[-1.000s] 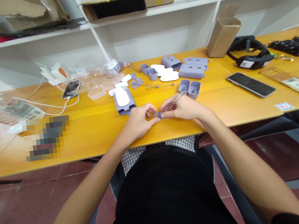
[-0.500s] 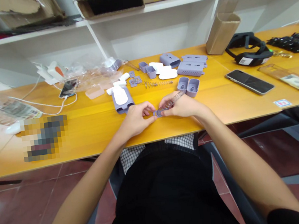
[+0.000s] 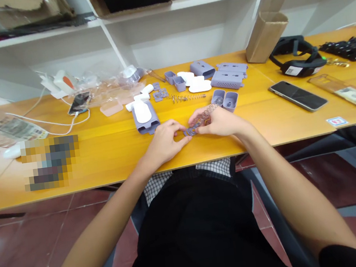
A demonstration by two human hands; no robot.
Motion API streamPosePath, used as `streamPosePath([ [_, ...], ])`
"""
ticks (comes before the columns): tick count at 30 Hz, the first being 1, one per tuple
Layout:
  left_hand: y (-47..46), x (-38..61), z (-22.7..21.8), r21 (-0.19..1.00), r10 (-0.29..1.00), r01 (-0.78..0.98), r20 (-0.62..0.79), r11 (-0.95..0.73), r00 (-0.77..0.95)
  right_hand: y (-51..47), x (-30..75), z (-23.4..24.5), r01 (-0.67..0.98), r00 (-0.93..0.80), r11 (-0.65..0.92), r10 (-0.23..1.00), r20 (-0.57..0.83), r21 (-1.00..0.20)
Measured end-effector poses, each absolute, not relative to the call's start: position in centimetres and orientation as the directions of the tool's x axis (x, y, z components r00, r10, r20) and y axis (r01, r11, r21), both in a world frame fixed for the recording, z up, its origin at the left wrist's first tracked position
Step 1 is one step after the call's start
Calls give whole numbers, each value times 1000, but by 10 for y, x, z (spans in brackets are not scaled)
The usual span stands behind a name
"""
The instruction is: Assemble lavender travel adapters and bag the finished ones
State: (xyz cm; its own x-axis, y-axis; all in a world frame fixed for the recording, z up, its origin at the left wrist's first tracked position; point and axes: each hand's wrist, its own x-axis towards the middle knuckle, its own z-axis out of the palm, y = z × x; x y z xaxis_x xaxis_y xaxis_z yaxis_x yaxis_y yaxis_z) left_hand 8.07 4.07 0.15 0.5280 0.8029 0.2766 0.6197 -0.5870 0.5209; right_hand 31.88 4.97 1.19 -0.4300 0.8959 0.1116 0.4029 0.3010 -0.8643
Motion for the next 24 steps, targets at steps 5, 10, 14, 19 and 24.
streamPosePath([
  [5,40,82,4,491,797,637,257,-595,546,50,321,13,396,-408,289,906,115,-872],
  [10,36,84,5,489,810,651,263,-580,524,47,318,21,315,-377,307,909,179,-898],
  [14,35,85,4,469,816,671,265,-574,514,45,319,23,306,-367,281,916,160,-910],
  [19,36,84,2,464,800,654,285,-597,528,46,322,18,281,-446,178,894,36,-943],
  [24,38,83,2,460,785,640,281,-615,552,47,324,20,291,-398,237,911,108,-927],
])
